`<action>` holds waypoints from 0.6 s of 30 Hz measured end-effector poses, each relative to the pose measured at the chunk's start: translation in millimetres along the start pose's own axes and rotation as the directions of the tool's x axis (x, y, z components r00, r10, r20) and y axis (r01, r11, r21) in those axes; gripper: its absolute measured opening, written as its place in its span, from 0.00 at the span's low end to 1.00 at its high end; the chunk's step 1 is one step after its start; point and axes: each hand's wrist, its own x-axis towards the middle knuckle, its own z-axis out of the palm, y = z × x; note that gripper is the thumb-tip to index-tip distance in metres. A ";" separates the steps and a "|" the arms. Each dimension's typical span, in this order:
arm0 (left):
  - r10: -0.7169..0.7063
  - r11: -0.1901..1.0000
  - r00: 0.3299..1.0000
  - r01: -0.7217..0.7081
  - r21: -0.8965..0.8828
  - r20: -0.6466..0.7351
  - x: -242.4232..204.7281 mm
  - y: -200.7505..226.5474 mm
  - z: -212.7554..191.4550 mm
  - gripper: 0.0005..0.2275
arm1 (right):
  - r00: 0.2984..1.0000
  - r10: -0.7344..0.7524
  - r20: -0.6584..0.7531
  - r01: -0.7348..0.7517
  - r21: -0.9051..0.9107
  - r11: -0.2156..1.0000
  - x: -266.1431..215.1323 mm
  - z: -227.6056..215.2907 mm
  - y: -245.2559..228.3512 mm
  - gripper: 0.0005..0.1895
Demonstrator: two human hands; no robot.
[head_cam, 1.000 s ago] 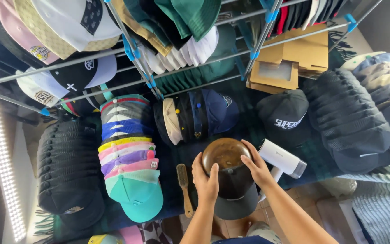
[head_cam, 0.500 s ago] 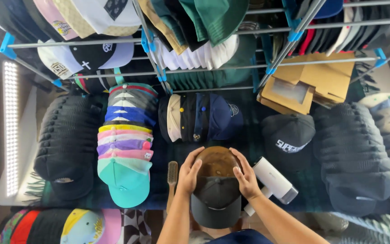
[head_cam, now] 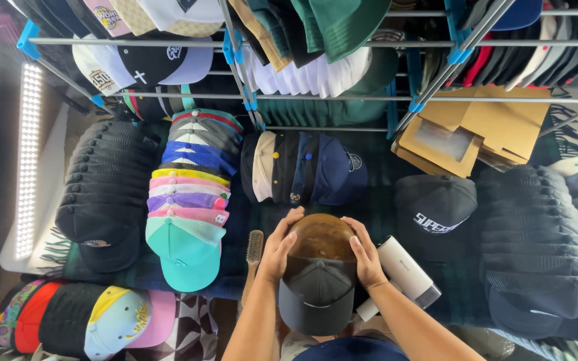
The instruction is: Cleaning a baseball cap using a brush and hair dryer, then placing it on a head form for shaping.
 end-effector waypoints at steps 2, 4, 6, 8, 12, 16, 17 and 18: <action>-0.019 1.000 1.000 0.019 -0.002 0.002 -1.4 14.8 1.5 0.23 | 1.000 0.013 -0.002 -0.013 0.032 0.999 1.6 5.3 -13.5 0.28; -0.035 0.999 0.999 0.035 -0.002 0.008 0.3 21.5 0.7 0.23 | 1.000 0.022 -0.008 -0.022 0.064 0.998 4.5 10.2 -25.1 0.30; -0.038 0.999 0.999 0.038 0.029 0.003 0.2 18.8 -1.1 0.23 | 0.999 0.027 -0.044 -0.024 0.068 0.997 2.9 14.4 -33.9 0.29; -0.027 0.999 1.000 0.027 0.034 -0.003 1.1 18.6 -0.6 0.22 | 0.997 0.023 -0.076 -0.019 0.058 0.998 3.5 17.6 -38.8 0.29; 0.000 0.999 1.000 0.001 0.032 -0.025 -0.1 20.3 0.8 0.22 | 0.990 0.034 -0.138 -0.021 0.091 0.996 3.3 23.8 -43.8 0.30; 0.031 0.999 0.999 -0.031 0.022 -0.011 3.8 15.1 -1.2 0.22 | 0.982 0.019 -0.189 0.001 0.108 0.994 7.7 24.9 -39.3 0.29; 0.023 1.000 1.000 -0.022 0.021 -0.019 2.1 17.6 -1.1 0.22 | 0.981 0.024 -0.191 -0.004 0.101 0.995 7.1 24.0 -37.3 0.29; 0.014 1.000 1.000 -0.014 0.019 -0.027 0.4 19.3 -0.9 0.22 | 0.981 0.028 -0.194 -0.010 0.094 0.996 6.6 22.9 -34.7 0.29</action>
